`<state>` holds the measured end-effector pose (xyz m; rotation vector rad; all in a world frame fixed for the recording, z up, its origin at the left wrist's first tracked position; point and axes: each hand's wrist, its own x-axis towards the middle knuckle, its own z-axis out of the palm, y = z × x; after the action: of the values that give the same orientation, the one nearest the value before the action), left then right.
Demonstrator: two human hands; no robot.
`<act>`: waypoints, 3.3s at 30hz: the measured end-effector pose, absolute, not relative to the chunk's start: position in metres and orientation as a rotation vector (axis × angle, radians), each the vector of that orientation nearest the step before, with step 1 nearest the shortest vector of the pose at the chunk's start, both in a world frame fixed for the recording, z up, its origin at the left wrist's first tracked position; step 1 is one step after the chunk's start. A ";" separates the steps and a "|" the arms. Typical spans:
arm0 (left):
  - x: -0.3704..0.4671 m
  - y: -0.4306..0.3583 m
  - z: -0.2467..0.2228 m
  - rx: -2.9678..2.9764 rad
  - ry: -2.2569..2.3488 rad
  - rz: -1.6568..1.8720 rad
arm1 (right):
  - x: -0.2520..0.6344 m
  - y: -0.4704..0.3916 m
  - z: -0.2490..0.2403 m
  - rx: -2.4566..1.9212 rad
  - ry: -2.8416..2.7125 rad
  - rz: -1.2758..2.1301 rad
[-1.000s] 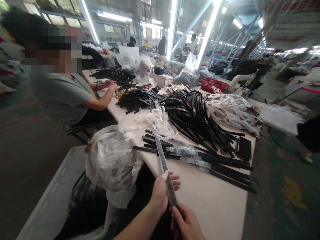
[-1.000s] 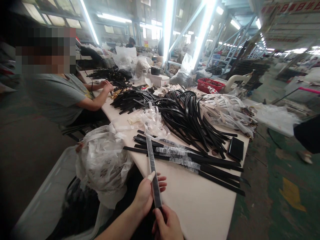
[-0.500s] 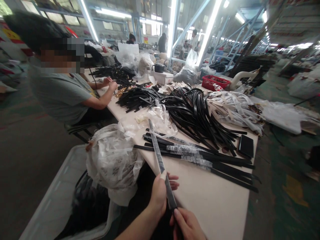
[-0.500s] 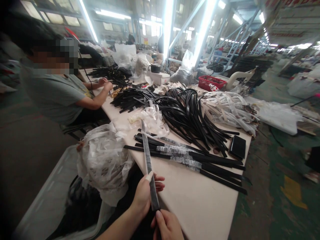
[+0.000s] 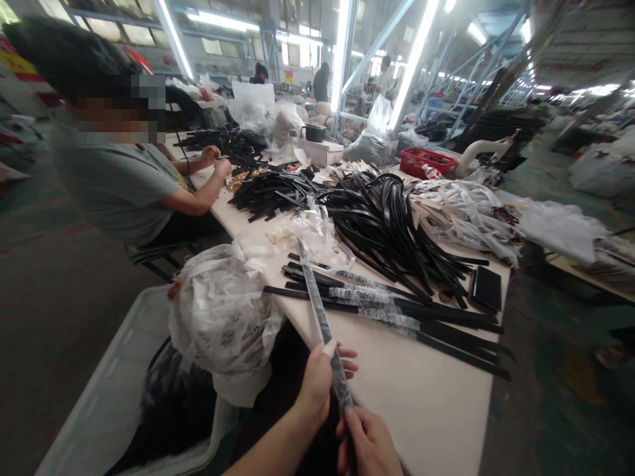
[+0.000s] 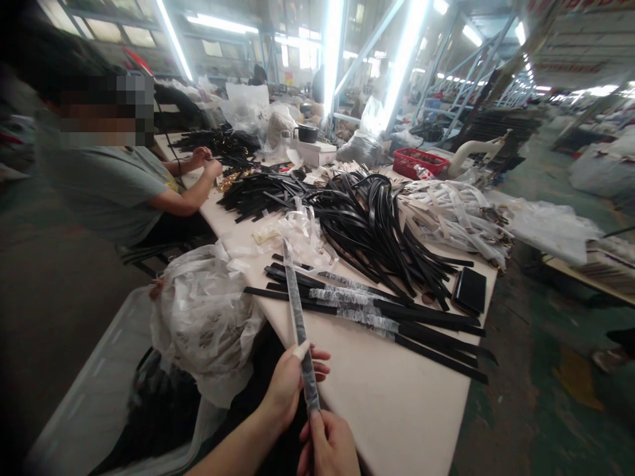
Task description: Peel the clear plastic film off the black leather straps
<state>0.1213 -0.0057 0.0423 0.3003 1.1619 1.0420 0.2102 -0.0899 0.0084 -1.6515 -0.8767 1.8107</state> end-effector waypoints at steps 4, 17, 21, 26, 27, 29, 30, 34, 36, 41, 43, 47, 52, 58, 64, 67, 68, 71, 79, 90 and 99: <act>0.134 -0.025 0.029 0.332 1.178 0.939 | 0.208 -0.082 0.017 -1.666 -0.924 1.673; 0.122 -0.001 0.048 0.278 1.120 0.972 | 0.200 -0.081 0.027 -1.652 -0.936 1.611; 0.136 -0.023 0.038 0.338 1.190 1.014 | 0.205 -0.071 0.036 -1.668 -0.999 1.492; 0.133 -0.034 0.031 0.277 1.155 0.946 | 0.213 -0.072 0.029 -1.667 -1.043 1.445; 0.128 -0.023 0.034 0.229 1.124 0.946 | 0.213 -0.075 0.026 -1.675 -1.021 1.493; 0.120 0.004 0.042 0.167 1.088 1.008 | 0.212 -0.081 0.022 -1.693 -0.987 1.598; 0.119 0.014 0.046 0.168 1.093 1.046 | 0.211 -0.082 0.021 -1.698 -0.980 1.632; 0.132 0.007 0.046 0.260 1.140 1.003 | 0.217 -0.081 0.024 -1.700 -0.978 1.530; 0.140 -0.012 0.040 0.255 1.135 0.913 | 0.232 -0.076 0.028 -1.674 -1.021 1.536; 0.140 -0.033 0.037 0.303 1.226 1.140 | 0.290 -0.038 0.047 -1.627 -1.079 1.743; 0.144 -0.038 0.039 0.395 1.203 1.107 | 0.294 -0.006 0.056 -1.661 -1.060 1.607; 0.152 -0.053 0.034 0.592 1.027 0.760 | 0.263 0.053 0.071 -1.507 -1.144 1.885; 0.107 -0.004 0.027 0.400 1.022 0.922 | 0.264 0.050 0.090 -1.570 -1.261 1.917; 0.071 0.101 0.049 0.148 0.804 1.121 | 0.300 -0.014 0.116 -1.668 -1.292 2.073; 0.094 0.117 0.057 0.177 0.933 1.303 | 0.290 -0.045 0.098 -1.624 -1.396 1.999; 0.101 0.105 0.057 0.228 0.869 1.349 | 0.267 -0.038 0.084 -1.447 -1.160 2.052; 0.103 0.101 0.058 0.236 0.856 1.354 | 0.258 -0.032 0.080 -1.405 -1.122 2.003; 0.108 0.089 0.060 0.260 0.854 1.343 | 0.232 -0.013 0.068 -1.389 -1.132 1.790; 0.102 0.076 0.054 0.300 0.840 1.273 | 0.219 0.003 0.055 -1.450 -1.158 1.672; 0.088 0.154 0.050 0.153 1.065 1.305 | 0.233 -0.001 0.064 -1.421 -1.162 1.624; 0.040 0.291 0.091 0.369 1.267 1.416 | 0.252 0.001 0.100 -1.261 -0.977 1.652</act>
<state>0.0405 0.2913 0.0909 0.3691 1.2666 1.4157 0.2522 0.0006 0.0997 -1.2610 -0.9774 1.6522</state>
